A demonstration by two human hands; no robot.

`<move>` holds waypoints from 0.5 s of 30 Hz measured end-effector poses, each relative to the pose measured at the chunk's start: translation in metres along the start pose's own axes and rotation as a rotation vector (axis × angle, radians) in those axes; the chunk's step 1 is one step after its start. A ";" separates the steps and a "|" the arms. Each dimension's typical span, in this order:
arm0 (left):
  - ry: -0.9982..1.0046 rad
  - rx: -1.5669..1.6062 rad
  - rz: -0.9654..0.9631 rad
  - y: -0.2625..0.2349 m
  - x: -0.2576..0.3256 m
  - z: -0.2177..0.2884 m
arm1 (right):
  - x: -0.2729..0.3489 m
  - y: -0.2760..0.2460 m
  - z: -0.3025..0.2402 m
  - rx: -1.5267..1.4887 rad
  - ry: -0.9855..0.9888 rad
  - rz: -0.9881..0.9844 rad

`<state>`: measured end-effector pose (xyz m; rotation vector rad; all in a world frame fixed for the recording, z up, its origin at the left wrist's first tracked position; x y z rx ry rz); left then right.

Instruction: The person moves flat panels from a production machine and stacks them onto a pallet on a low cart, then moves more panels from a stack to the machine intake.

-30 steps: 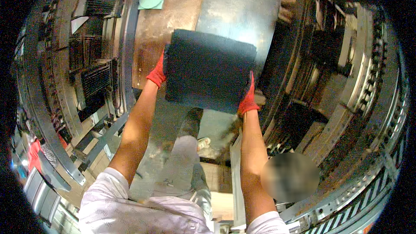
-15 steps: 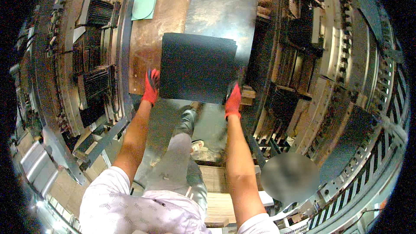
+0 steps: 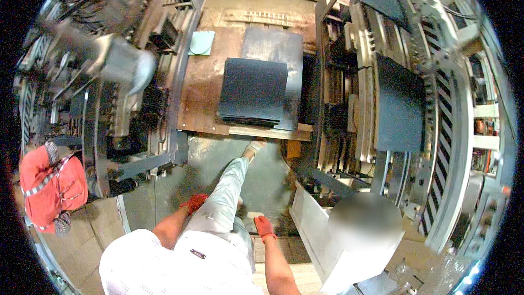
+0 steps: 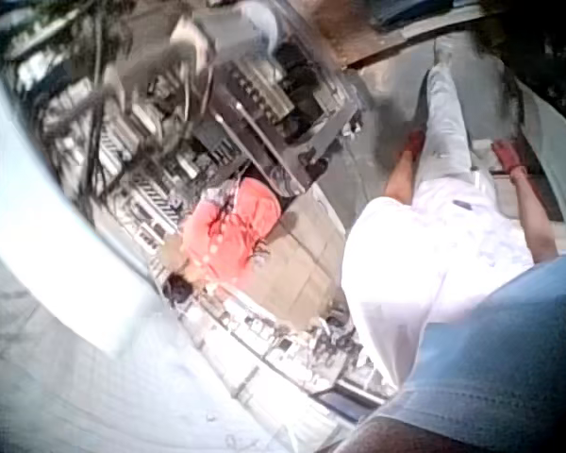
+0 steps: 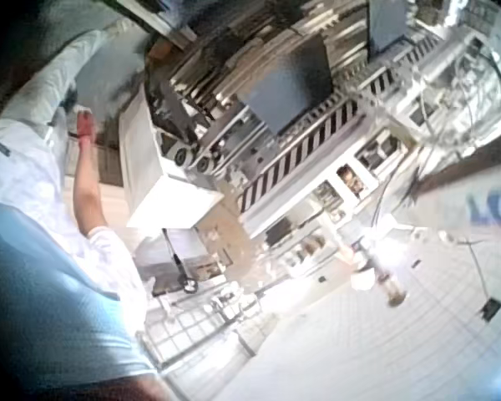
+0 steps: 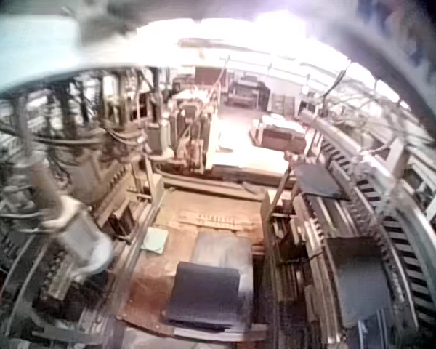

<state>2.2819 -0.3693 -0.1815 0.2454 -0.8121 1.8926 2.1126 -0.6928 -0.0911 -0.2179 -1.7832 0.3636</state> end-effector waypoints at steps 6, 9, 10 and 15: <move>-0.232 0.348 0.308 -0.014 0.086 0.036 | 0.080 0.040 0.068 0.139 -0.057 -0.057; -0.173 0.183 0.299 -0.033 0.131 0.022 | 0.104 0.072 0.082 0.098 -0.277 0.034; -0.192 0.202 0.335 -0.038 0.145 0.025 | 0.113 0.080 0.098 0.186 -0.261 -0.002; 0.197 0.131 0.650 -0.075 0.199 0.032 | 0.023 0.097 0.167 0.683 -0.804 0.060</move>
Point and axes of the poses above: each hand's wrist, its own x-axis away from the middle knuckle, its own y-axis out of the palm, z = x × y, the point moved 4 cm from there along -x, towards the middle knuckle, and after that the axes turned 14 degrees about y, right-handed, at the moved point
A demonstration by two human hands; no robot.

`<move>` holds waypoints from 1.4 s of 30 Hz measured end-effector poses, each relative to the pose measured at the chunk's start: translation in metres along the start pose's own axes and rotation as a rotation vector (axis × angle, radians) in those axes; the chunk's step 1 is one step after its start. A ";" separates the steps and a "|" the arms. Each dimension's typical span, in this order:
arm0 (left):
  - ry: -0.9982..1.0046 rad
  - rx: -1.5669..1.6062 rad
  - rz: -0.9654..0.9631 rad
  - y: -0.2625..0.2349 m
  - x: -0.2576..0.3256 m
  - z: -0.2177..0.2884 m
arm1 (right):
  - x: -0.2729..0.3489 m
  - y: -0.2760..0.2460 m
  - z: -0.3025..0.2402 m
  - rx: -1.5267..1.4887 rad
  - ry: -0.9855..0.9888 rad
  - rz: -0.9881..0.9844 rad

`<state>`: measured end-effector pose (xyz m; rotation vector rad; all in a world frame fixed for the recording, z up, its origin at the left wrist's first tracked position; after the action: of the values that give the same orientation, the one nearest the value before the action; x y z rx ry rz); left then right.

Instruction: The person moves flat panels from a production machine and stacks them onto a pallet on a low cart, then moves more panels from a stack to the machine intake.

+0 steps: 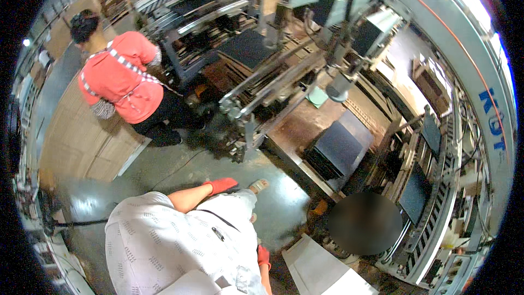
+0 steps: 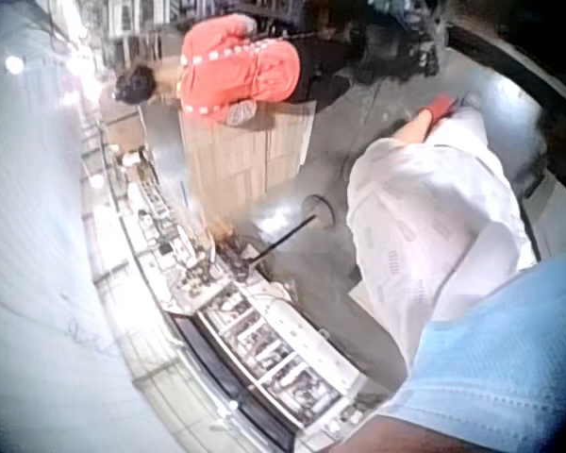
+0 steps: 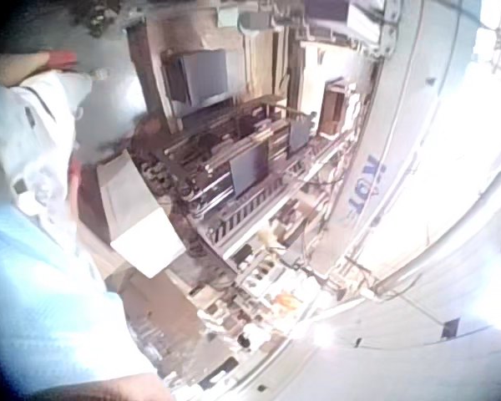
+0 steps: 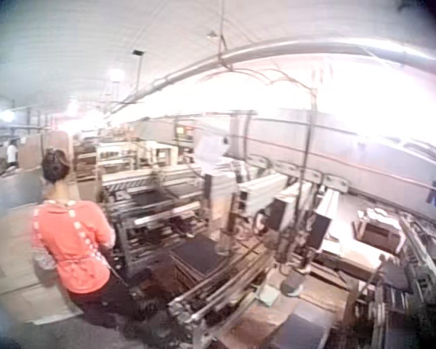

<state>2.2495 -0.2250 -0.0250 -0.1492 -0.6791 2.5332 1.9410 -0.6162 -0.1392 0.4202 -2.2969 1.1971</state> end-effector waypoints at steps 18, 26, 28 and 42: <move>-0.260 1.144 1.031 -0.360 -0.085 -0.046 | -0.223 -0.367 -0.719 -1.022 -0.413 -0.086; -0.082 0.334 1.342 -0.547 -0.264 -0.181 | -0.543 -0.337 -0.778 -1.256 0.123 -0.038; -0.110 0.362 1.388 -0.573 -0.282 -0.212 | -0.580 -0.320 -0.789 -1.330 0.187 -0.151; -0.424 0.338 0.995 -0.596 -0.288 -0.193 | -0.607 -0.328 -0.778 -1.488 0.132 -0.296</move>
<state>2.8092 0.1593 0.0950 0.2437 -0.3319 3.6572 2.8298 -0.1359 0.1073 0.0670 -2.2110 -0.6989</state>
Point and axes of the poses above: each hand's wrist, its own x-axis away from the middle knuckle, its own y-axis out of the palm, z = x × y, the point moved 4 cm from there along -x, towards the middle knuckle, and after that the axes turned 14 degrees about y, right-handed, at the moved point
